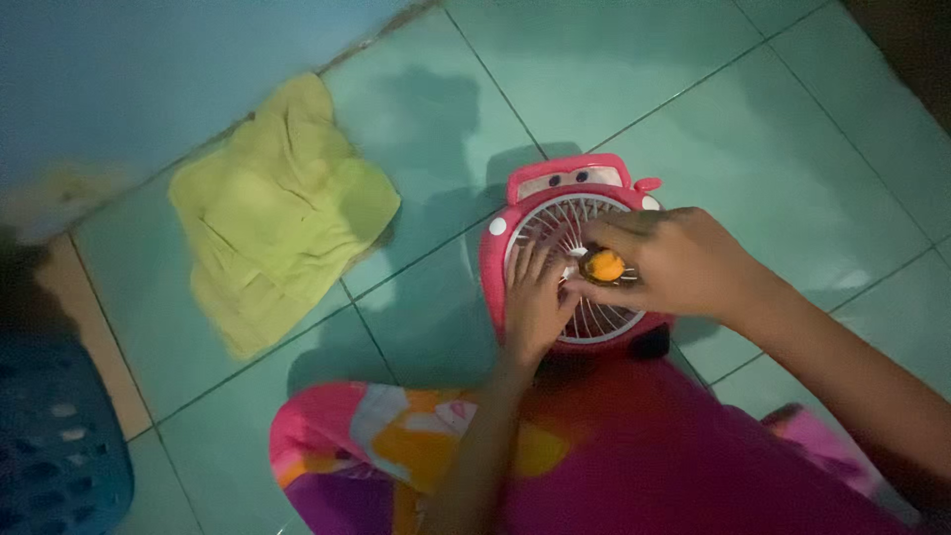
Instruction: The person sits on the floor and removes the central cap from a pink car-shaped fan. They then use a screwdriver to loosen the screw holding the fan blade in place.
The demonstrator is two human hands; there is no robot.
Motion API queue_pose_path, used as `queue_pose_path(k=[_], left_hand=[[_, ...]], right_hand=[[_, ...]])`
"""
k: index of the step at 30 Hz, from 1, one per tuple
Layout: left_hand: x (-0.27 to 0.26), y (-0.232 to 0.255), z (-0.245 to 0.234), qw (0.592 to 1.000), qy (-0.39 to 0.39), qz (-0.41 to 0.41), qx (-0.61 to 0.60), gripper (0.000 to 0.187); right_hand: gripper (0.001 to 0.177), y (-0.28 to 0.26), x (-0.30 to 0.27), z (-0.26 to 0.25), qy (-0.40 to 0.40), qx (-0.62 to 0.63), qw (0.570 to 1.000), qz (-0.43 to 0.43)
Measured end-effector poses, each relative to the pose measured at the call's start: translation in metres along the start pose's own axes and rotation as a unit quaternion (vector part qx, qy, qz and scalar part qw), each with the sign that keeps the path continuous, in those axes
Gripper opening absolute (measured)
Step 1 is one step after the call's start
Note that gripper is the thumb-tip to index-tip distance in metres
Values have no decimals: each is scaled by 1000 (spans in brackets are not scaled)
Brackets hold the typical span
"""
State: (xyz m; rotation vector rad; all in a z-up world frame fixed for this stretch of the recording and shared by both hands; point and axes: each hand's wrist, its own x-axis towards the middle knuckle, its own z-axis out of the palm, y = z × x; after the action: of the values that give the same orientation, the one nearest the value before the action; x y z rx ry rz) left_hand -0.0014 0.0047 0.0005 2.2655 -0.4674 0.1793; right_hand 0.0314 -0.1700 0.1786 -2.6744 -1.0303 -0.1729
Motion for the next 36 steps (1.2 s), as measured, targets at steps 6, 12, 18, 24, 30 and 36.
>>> queue_pose_path(k=[6,12,18,24,30,36], left_hand=[[2,-2,8,999,29,10,13,34],[3,0,6,999,32,4,12,31],[6,3,-1,999,47,18,-1,26],[5,4,2,999,47,13,-8,30],[5,-1,8,1000,12,4,19,32],[5,2,8,999,21,-6,24,31]], right_hand=[[53,18,10,-3,-159,46,982,87],[51,15,8,-1,-90,46,993,56],[55,16,6,-15,-134,166,975,61],[43,22,3,-25,-183,145,962,143],[20,24,3,-4,-35,160,984,-77],[35,12,10,-19,-31,-19,999,28]])
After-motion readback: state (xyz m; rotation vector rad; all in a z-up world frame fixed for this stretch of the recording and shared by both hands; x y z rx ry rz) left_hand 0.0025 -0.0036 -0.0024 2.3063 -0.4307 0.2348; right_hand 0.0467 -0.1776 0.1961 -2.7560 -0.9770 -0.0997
